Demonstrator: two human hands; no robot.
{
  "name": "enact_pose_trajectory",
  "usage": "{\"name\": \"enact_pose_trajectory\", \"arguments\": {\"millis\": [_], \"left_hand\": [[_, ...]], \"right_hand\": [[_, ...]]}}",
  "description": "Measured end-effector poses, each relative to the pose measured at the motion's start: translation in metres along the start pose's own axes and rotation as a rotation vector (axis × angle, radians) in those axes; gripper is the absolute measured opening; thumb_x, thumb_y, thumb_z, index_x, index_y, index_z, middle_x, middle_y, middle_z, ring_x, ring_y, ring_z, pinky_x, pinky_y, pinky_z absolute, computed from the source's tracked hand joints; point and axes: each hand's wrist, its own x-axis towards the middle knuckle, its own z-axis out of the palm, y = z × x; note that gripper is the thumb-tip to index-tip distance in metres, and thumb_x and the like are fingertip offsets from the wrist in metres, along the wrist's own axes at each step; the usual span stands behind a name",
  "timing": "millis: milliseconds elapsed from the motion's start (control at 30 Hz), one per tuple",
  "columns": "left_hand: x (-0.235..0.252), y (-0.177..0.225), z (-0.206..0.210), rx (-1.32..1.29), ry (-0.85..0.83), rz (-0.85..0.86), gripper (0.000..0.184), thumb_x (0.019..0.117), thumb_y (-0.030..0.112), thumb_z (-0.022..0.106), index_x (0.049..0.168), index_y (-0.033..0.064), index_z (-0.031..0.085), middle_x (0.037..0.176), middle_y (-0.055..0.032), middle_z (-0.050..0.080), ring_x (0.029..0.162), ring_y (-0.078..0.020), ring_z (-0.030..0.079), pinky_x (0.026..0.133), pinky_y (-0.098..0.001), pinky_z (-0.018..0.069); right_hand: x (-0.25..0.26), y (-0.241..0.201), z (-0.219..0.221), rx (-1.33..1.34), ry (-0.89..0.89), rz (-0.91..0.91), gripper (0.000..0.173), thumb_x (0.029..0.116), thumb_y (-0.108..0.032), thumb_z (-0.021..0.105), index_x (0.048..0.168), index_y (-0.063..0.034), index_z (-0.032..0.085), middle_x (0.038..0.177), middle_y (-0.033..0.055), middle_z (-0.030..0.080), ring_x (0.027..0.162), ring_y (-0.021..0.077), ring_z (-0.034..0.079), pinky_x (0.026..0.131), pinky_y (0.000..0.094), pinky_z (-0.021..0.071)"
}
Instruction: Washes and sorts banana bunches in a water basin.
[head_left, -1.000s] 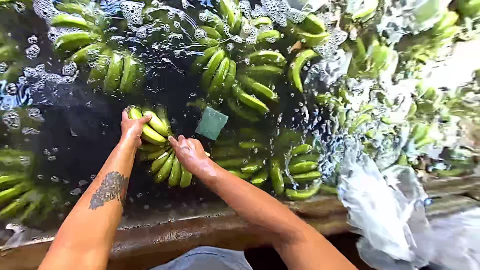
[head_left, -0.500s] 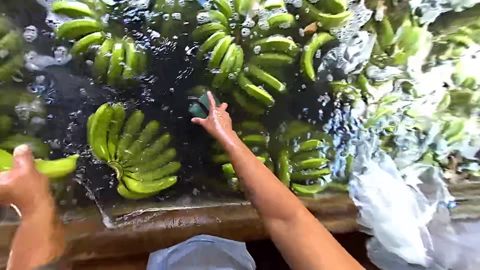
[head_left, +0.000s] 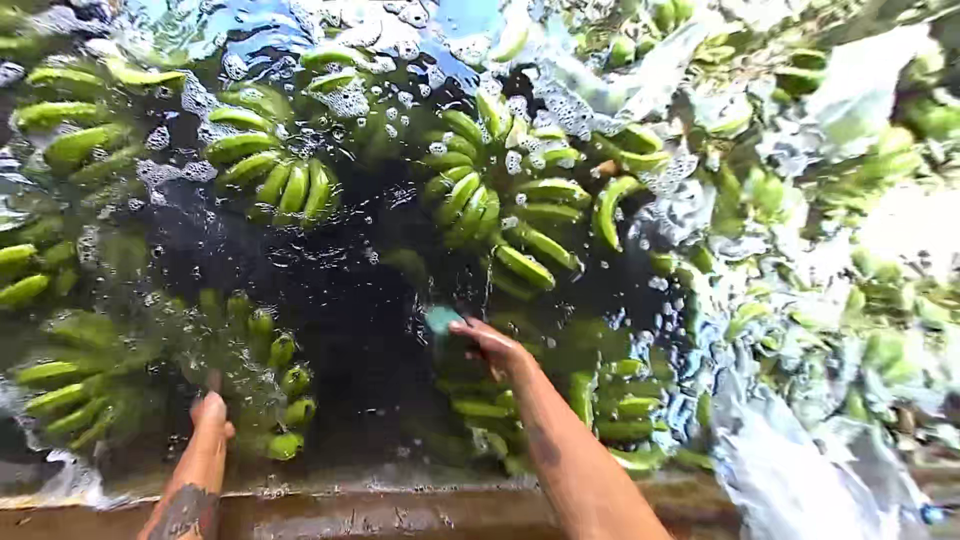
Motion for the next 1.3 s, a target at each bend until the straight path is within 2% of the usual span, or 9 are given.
{"name": "enact_pose_trajectory", "arguments": {"millis": [200, 267, 367, 467, 567, 667, 800, 1000, 1300], "left_hand": [[-0.026, 0.031, -0.013, -0.114, -0.055, 0.078, 0.071, 0.1016, 0.055, 0.054, 0.153, 0.0081, 0.038, 0.136, -0.0177, 0.056, 0.115, -0.0246, 0.056, 0.095, -0.0476, 0.0489], [-0.029, 0.043, 0.004, -0.254, -0.096, 0.045, 0.051, 0.1018, 0.048, 0.055, 0.14, 0.0146, 0.05, 0.116, -0.0072, 0.064, 0.095, -0.0129, 0.063, 0.076, -0.0347, 0.0551], [-0.017, 0.039, 0.026, -0.406, -0.192, 0.086, 0.049, 0.1034, 0.027, 0.056, 0.147, 0.0091, 0.044, 0.129, -0.0127, 0.061, 0.107, -0.0184, 0.062, 0.087, -0.0398, 0.055], [-0.017, 0.037, 0.049, -0.419, -0.261, 0.159, 0.051, 0.1021, 0.016, 0.054, 0.15, 0.007, 0.038, 0.131, -0.0152, 0.059, 0.111, -0.021, 0.063, 0.091, -0.043, 0.0562], [-0.04, 0.043, 0.062, -0.392, -0.325, 0.241, 0.041, 0.1056, 0.015, 0.047, 0.144, 0.0007, 0.04, 0.115, -0.0136, 0.063, 0.096, -0.016, 0.066, 0.082, -0.0368, 0.0588], [-0.067, 0.052, 0.062, -0.306, -0.441, 0.29, 0.044, 0.1124, 0.024, 0.024, 0.146, -0.0001, 0.037, 0.12, -0.0128, 0.06, 0.1, -0.0134, 0.061, 0.086, -0.0343, 0.0552], [-0.07, 0.068, 0.079, -0.287, -0.46, 0.232, 0.051, 0.0976, 0.011, 0.064, 0.142, 0.0005, 0.042, 0.11, -0.0152, 0.066, 0.091, -0.0199, 0.068, 0.078, -0.0388, 0.0597], [-0.086, 0.077, 0.101, -0.242, -0.543, 0.282, 0.026, 0.1058, 0.011, 0.047, 0.131, 0.0035, 0.049, 0.094, -0.0054, 0.065, 0.077, -0.0106, 0.064, 0.066, -0.0299, 0.0569], [-0.11, 0.063, 0.124, -0.294, -0.319, 0.285, 0.06, 0.0919, 0.003, 0.067, 0.144, -0.004, 0.039, 0.121, -0.0215, 0.062, 0.102, -0.0233, 0.066, 0.086, -0.0399, 0.0578]], "right_hand": [[0.005, 0.025, 0.069, 0.59, 0.039, -0.002, 0.042, 0.1031, -0.025, 0.057, 0.142, -0.013, 0.045, 0.076, 0.0002, 0.055, 0.05, 0.0051, 0.044, 0.044, 0.0216, 0.0397], [-0.015, 0.025, 0.091, 0.769, -0.083, -0.224, 0.065, 0.0917, -0.026, 0.056, 0.149, -0.0139, 0.03, 0.075, -0.0031, 0.059, 0.05, 0.0036, 0.05, 0.045, 0.021, 0.0443], [-0.045, 0.0, 0.113, 0.732, -0.261, -0.454, 0.119, 0.0619, -0.049, 0.09, 0.154, -0.0146, 0.022, 0.101, -0.0016, 0.07, 0.068, 0.0067, 0.064, 0.056, 0.0246, 0.0542], [-0.047, -0.045, 0.147, 0.454, -0.315, -0.587, 0.113, 0.0698, -0.024, 0.085, 0.16, -0.0056, 0.019, 0.141, 0.014, 0.057, 0.112, 0.0175, 0.067, 0.09, 0.0374, 0.0596], [-0.032, -0.08, 0.207, 0.025, -0.19, -0.686, 0.089, 0.0706, -0.011, 0.088, 0.149, 0.0008, 0.046, 0.14, 0.0229, 0.057, 0.123, 0.0278, 0.062, 0.104, 0.0444, 0.0531], [-0.011, -0.123, 0.233, -0.422, -0.073, -0.796, 0.07, 0.076, -0.016, 0.087, 0.141, -0.0159, 0.062, 0.135, 0.0258, 0.058, 0.103, 0.0406, 0.068, 0.084, 0.0598, 0.0569], [0.028, -0.161, 0.204, -0.324, 0.317, -0.743, 0.067, 0.0826, -0.014, 0.082, 0.144, -0.0112, 0.056, 0.139, 0.03, 0.054, 0.111, 0.051, 0.062, 0.083, 0.0689, 0.0542], [-0.002, -0.146, 0.212, -0.494, 0.183, -0.97, 0.05, 0.0798, -0.011, 0.082, 0.128, -0.0169, 0.07, 0.126, 0.0221, 0.063, 0.089, 0.0379, 0.071, 0.071, 0.0568, 0.0606], [-0.021, -0.116, 0.171, -0.27, 0.257, -0.503, 0.055, 0.0903, -0.014, 0.072, 0.141, -0.0032, 0.056, 0.132, 0.0298, 0.059, 0.116, 0.0446, 0.063, 0.097, 0.0597, 0.0535]]}}
